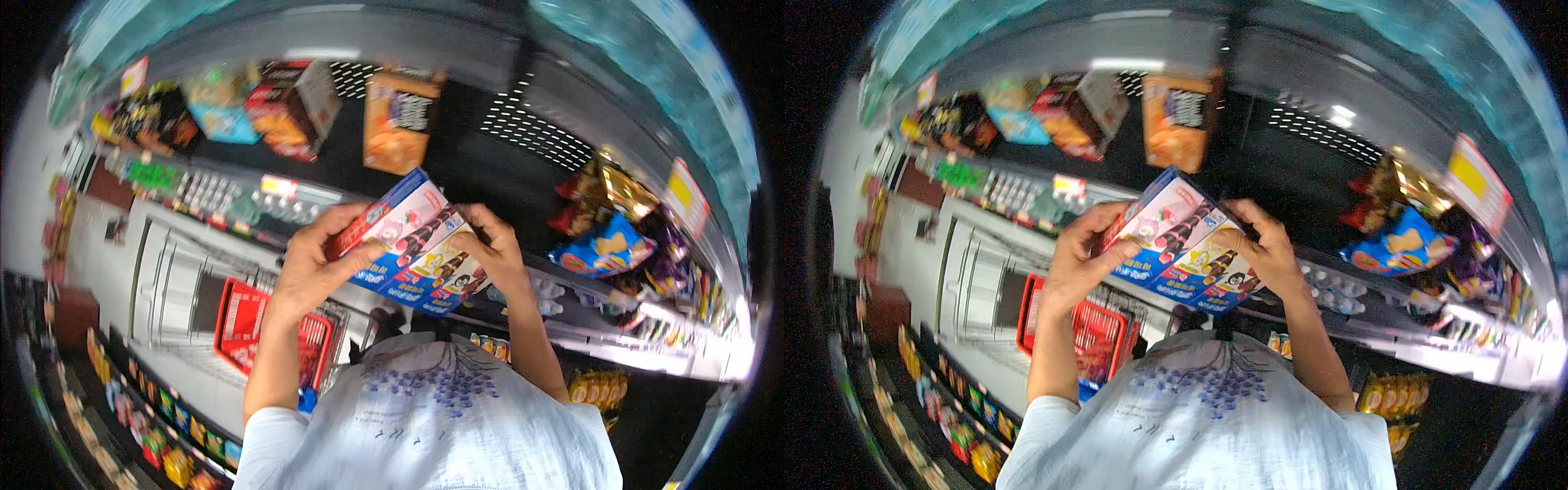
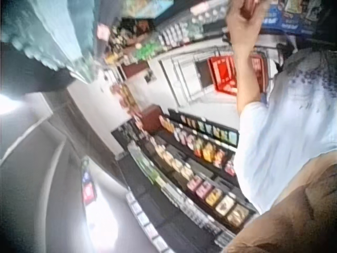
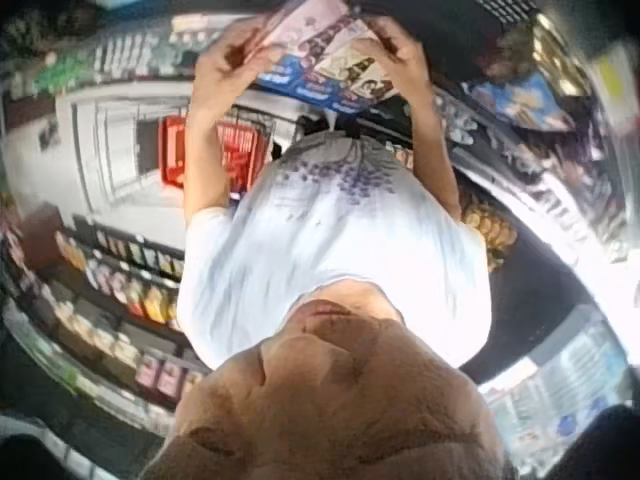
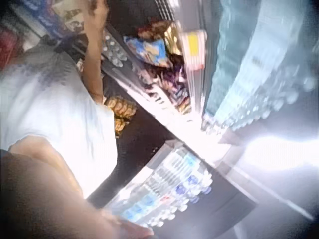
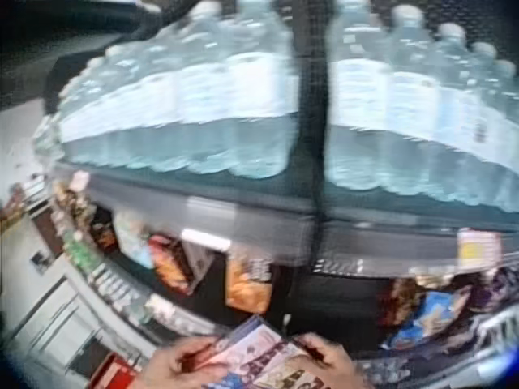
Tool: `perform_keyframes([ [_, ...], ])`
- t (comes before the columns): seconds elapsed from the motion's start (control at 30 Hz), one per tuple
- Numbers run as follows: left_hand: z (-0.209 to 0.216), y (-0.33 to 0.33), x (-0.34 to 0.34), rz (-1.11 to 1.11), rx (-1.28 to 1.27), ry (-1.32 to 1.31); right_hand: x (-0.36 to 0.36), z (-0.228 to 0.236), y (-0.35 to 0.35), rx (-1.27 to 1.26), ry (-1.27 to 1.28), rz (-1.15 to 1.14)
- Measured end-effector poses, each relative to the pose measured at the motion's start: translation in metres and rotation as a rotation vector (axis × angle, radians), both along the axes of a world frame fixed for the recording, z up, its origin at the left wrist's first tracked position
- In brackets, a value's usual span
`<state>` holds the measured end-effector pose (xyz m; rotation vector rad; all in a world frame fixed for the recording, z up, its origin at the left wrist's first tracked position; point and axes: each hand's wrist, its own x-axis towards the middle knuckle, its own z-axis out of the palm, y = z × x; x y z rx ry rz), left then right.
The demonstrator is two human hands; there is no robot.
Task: The person wipes a supermarket shelf with a blue cloth, then picks up various packaged food items from a red shopping basket and places them onto the shelf. The person handles items one at a time, including boxes of noodles and bags of chips, arranging them on the shelf.
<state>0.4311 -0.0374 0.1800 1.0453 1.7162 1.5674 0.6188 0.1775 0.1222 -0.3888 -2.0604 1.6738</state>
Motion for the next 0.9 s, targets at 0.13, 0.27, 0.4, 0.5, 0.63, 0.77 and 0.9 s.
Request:
perform_keyframes([
  [0.13, 0.000, -0.070, 0.002, 0.139, -0.275, 0.088, -0.045, -0.003, -0.052, 0.075, -0.179, 0.210],
  [0.27, -0.020, -0.145, 0.006, 0.478, -0.355, 0.032, -0.078, -0.010, -0.084, 0.505, -0.116, 0.305],
  [0.4, -0.078, -0.238, 0.004, 0.795, -0.160, -0.163, -0.083, -0.022, -0.100, 0.389, -0.206, 0.386],
  [0.5, -0.129, -0.292, 0.014, 1.095, -0.092, -0.177, -0.080, -0.039, -0.109, 0.338, -0.334, 0.419],
  [0.63, -0.238, -0.349, 0.024, 1.314, -0.147, -0.171, -0.069, -0.061, -0.116, 0.348, -0.393, 0.447],
  [0.77, -0.312, -0.354, 0.044, 1.439, -0.399, -0.220, -0.059, -0.075, -0.120, 0.391, -0.442, 0.440],
  [0.9, -0.408, -0.375, 0.076, 1.502, -0.839, -0.023, -0.053, -0.076, -0.116, 0.429, -0.509, 0.420],
])
